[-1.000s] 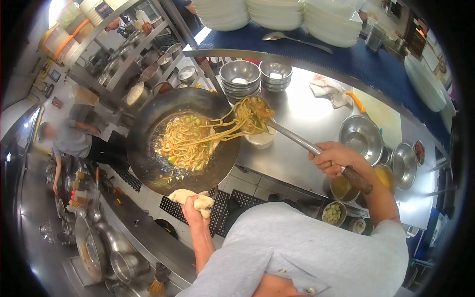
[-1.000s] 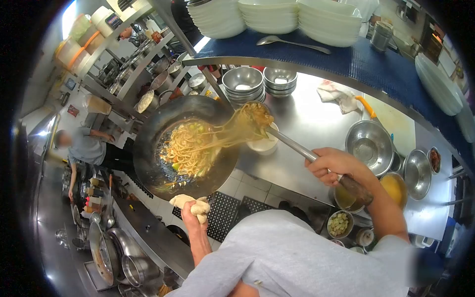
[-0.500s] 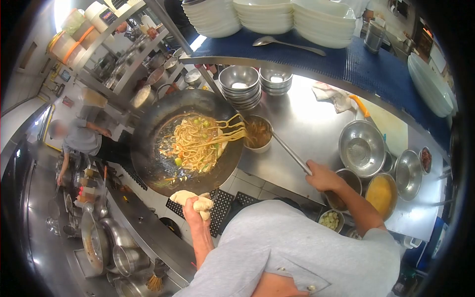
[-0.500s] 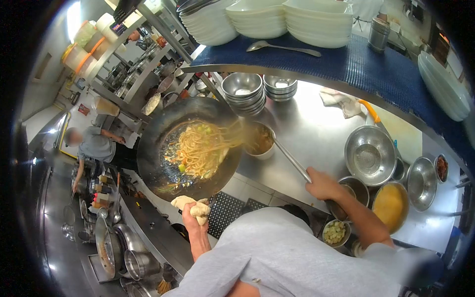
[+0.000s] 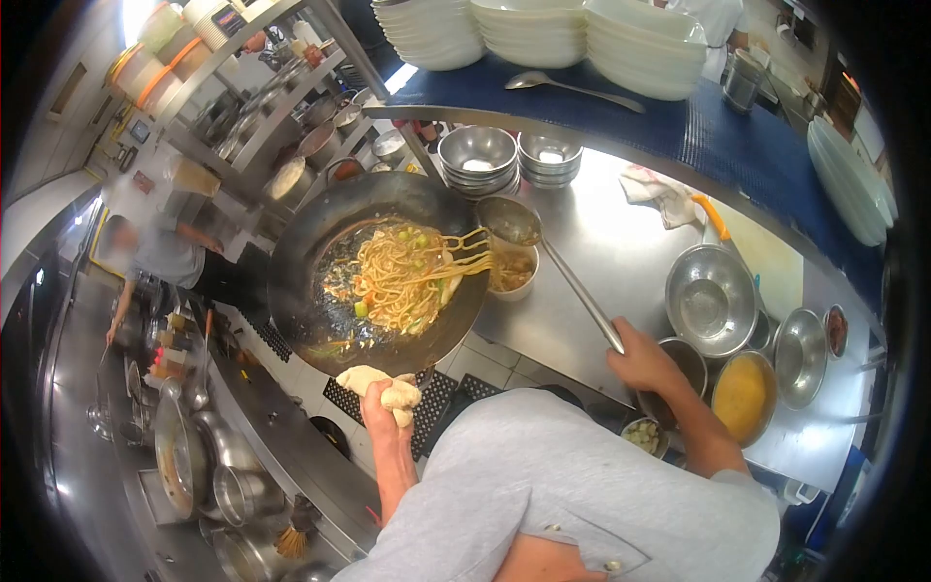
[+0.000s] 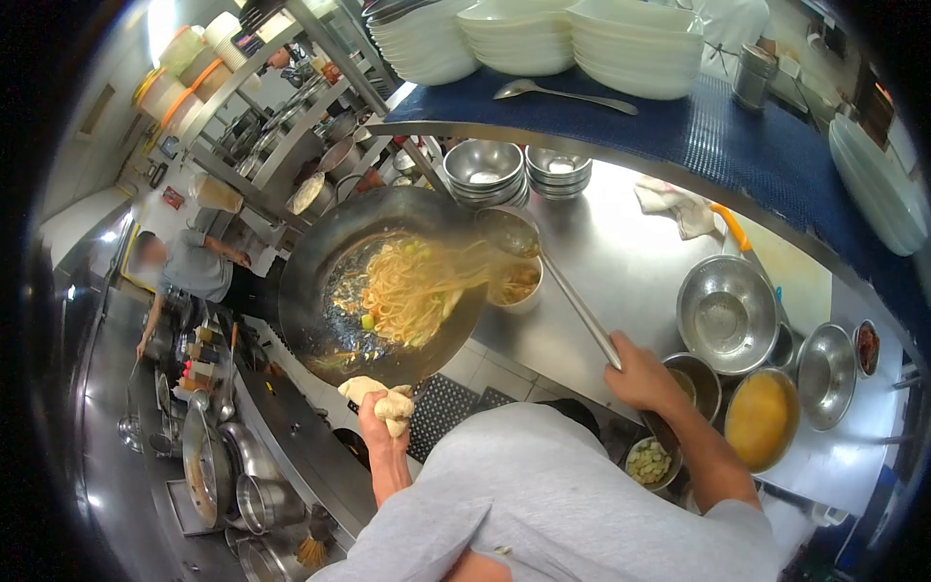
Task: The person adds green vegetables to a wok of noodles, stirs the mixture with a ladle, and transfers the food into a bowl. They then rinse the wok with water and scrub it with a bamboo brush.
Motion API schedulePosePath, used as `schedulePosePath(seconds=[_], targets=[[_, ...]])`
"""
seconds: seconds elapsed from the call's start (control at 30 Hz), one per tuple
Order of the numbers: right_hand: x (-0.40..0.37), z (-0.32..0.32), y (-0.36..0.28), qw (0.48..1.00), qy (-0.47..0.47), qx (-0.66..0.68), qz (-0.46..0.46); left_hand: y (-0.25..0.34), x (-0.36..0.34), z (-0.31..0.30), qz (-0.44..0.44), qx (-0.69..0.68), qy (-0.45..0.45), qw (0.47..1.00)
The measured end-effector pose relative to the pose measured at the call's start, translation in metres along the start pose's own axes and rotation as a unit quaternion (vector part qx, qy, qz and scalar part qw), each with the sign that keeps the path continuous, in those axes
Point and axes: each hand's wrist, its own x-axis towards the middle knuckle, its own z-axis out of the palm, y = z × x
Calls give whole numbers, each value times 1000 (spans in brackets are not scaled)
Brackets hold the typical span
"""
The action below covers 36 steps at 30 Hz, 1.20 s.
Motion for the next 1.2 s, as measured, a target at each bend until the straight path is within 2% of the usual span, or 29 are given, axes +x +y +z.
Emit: schedulePosePath(seconds=[0.1, 0.2, 0.3, 0.4, 0.6, 0.7, 1.0, 1.1, 1.2], targets=[[-10, -13, 3, 999, -26, -32, 5, -2, 2, 6, 19, -15, 9, 1000], [-9, -34, 0, 997, -65, -43, -30, 0, 2, 9, 24, -8, 8, 1000], [22, -41, 5, 977, -7, -153, -151, 0, 1, 10, 19, -17, 10, 1000], [46, -53, -5, 946, 46, -260, -190, -1, 6, 7, 13, -36, 3, 999], [51, -78, -7, 886, 96, -425, -159, 1, 6, 17, 10, -53, 6, 999], [42, -97, -4, 870, 111, -457, -147, 5, 7, 19, 21, -44, 12, 999], [59, -80, -17, 868, 121, -452, -163, 1, 12, 16, 22, -69, 4, 997], [47, -102, -3, 860, 144, -463, -159, -1, 15, 9, 24, -62, 0, 998], [35, -116, -22, 858, 152, -471, -136, 4, 14, 8, 12, -46, 3, 999]])
